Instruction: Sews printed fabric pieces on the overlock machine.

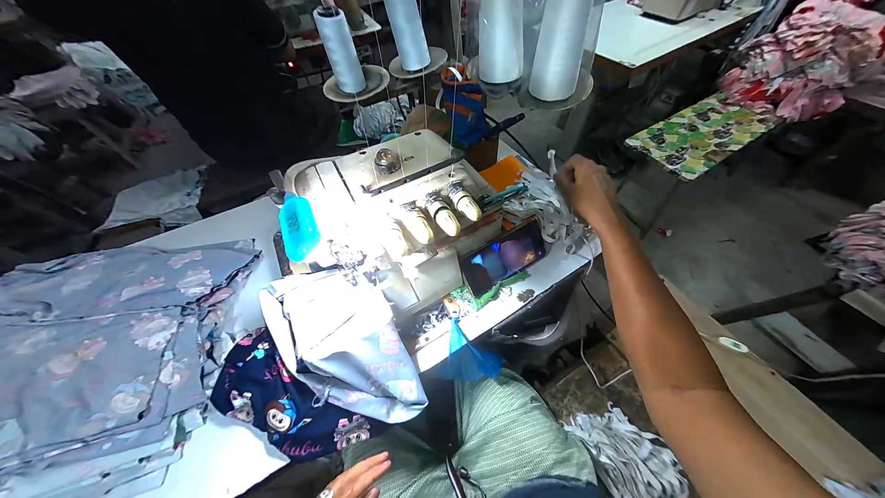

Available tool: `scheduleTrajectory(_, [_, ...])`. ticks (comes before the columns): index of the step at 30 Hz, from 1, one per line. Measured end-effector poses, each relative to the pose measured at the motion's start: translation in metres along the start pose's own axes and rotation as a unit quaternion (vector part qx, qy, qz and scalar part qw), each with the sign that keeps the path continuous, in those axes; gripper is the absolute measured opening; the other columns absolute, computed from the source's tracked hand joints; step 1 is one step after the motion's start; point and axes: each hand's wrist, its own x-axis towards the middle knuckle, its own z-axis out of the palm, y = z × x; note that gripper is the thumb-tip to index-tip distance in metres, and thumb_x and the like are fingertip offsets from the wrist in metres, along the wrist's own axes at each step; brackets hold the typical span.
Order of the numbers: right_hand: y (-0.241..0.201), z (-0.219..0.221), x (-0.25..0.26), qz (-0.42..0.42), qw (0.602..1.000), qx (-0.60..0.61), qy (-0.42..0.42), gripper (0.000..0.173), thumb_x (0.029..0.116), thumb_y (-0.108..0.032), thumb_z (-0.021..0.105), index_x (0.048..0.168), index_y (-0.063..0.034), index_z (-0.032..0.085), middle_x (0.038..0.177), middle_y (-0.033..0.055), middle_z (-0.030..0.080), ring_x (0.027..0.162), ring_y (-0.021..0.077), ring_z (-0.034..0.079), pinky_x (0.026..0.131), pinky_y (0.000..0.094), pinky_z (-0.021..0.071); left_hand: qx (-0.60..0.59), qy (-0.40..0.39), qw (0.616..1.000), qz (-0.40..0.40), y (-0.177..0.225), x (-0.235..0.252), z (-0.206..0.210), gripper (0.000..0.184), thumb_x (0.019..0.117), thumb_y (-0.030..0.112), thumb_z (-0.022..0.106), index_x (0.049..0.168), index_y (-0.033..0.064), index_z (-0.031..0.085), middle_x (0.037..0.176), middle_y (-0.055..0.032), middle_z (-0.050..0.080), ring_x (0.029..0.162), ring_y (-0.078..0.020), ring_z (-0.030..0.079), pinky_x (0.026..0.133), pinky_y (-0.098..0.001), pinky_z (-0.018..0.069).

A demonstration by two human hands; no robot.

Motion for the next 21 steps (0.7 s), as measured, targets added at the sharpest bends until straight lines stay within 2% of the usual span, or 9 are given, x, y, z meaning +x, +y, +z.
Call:
scheduleTrajectory(2, [0.001,-0.008,-0.003,-0.021,0.995,0.09,0.034,0.035,0.1063,-0.023,0.053,0.127,0.0048,0.061,0.114,0.0258,0.067,0.107,0.0396,0.064,0.095,0.0589,0.0471,-0.006,0.002,1.0,0.007,0.001,0.003,0.001,0.025,0.1043,0.009,0.057,0.117,-0.0051,0.072,0.121,-0.0199,0.072,0.118,-0.0234,0.069,0.107,-0.0353,0.0511])
scheduleTrajectory(5, [0.002,-0.013,-0.006,-0.073,0.968,0.212,0.11,0.031,0.1055,-0.021,0.054,0.123,0.0039,0.06,0.105,0.0153,0.071,0.091,0.0202,0.069,0.086,0.0399,0.0548,-0.016,0.0,0.999,0.028,0.005,0.012,0.002,0.024,0.104,0.009,0.057,0.116,-0.004,0.073,0.121,-0.0187,0.072,0.118,-0.0214,0.069,0.106,-0.0332,0.0516])
scheduleTrajectory(7, [0.0,-0.016,-0.01,-0.127,0.937,0.28,0.164,0.027,0.1055,-0.02,0.054,0.119,0.0027,0.06,0.102,0.0093,0.073,0.087,0.0109,0.068,0.082,0.0304,0.0551,-0.017,0.003,0.999,0.046,0.007,0.018,0.004,0.024,0.1045,0.012,0.057,0.116,-0.0011,0.074,0.122,-0.0159,0.073,0.118,-0.0185,0.068,0.105,-0.031,0.0517])
scheduleTrajectory(9, [-0.007,-0.022,-0.019,-0.183,0.9,0.337,0.206,0.021,0.1057,-0.015,0.053,0.116,0.0016,0.059,0.101,0.0061,0.073,0.089,0.008,0.069,0.083,0.027,0.0553,-0.026,0.012,0.997,0.068,0.009,0.026,0.005,0.024,0.1053,0.014,0.056,0.117,0.0014,0.074,0.123,-0.0131,0.073,0.118,-0.0148,0.068,0.105,-0.0281,0.0517])
scheduleTrajectory(11, [-0.018,-0.028,-0.036,-0.22,0.87,0.383,0.218,0.015,0.1049,-0.012,0.053,0.114,-0.0013,0.059,0.1,0.0034,0.074,0.092,0.0091,0.071,0.086,0.028,0.0576,-0.044,0.035,0.995,0.088,0.011,0.034,0.008,0.024,0.1051,0.016,0.057,0.118,0.0038,0.074,0.122,-0.0104,0.073,0.117,-0.0121,0.068,0.104,-0.0266,0.0525])
scheduleTrajectory(14, [-0.04,-0.03,-0.088,-0.237,0.862,0.419,0.159,0.019,0.1052,-0.013,0.053,0.12,-0.0013,0.059,0.102,0.0021,0.074,0.092,0.0122,0.072,0.085,0.031,0.0606,-0.075,0.091,0.988,0.1,0.021,0.05,0.009,0.026,0.1062,0.023,0.057,0.12,0.0096,0.074,0.119,-0.0035,0.075,0.114,-0.0099,0.069,0.102,-0.0276,0.0551])
scheduleTrajectory(17, [-0.065,-0.005,-0.157,-0.234,0.87,0.432,0.034,0.025,0.1047,-0.017,0.057,0.127,-0.0061,0.061,0.105,-0.0014,0.073,0.092,0.0097,0.072,0.082,0.0285,0.0618,-0.133,0.173,0.972,0.088,0.032,0.067,0.017,0.028,0.1059,0.027,0.057,0.117,0.0092,0.074,0.111,0.0005,0.076,0.102,-0.0088,0.072,0.091,-0.0256,0.0603])
scheduleTrajectory(19, [-0.082,0.025,-0.198,-0.206,0.857,0.471,-0.043,0.023,0.0986,-0.013,0.065,0.122,-0.0096,0.066,0.101,-0.0034,0.075,0.088,0.0075,0.072,0.079,0.0255,0.0622,-0.186,0.21,0.958,0.051,0.039,0.077,0.023,0.028,0.1039,0.025,0.06,0.116,0.0034,0.074,0.107,-0.0017,0.076,0.095,-0.0104,0.073,0.084,-0.0261,0.0625])
scheduleTrajectory(21, [-0.097,0.057,-0.23,-0.177,0.839,0.504,-0.106,0.023,0.0934,-0.006,0.07,0.117,-0.0056,0.069,0.097,-0.0003,0.076,0.085,0.0088,0.073,0.078,0.0252,0.0629,-0.239,0.234,0.942,-0.01,0.041,0.084,0.03,0.026,0.0988,0.02,0.066,0.113,-0.0001,0.073,0.103,-0.0039,0.076,0.089,-0.012,0.074,0.079,-0.0275,0.0634])
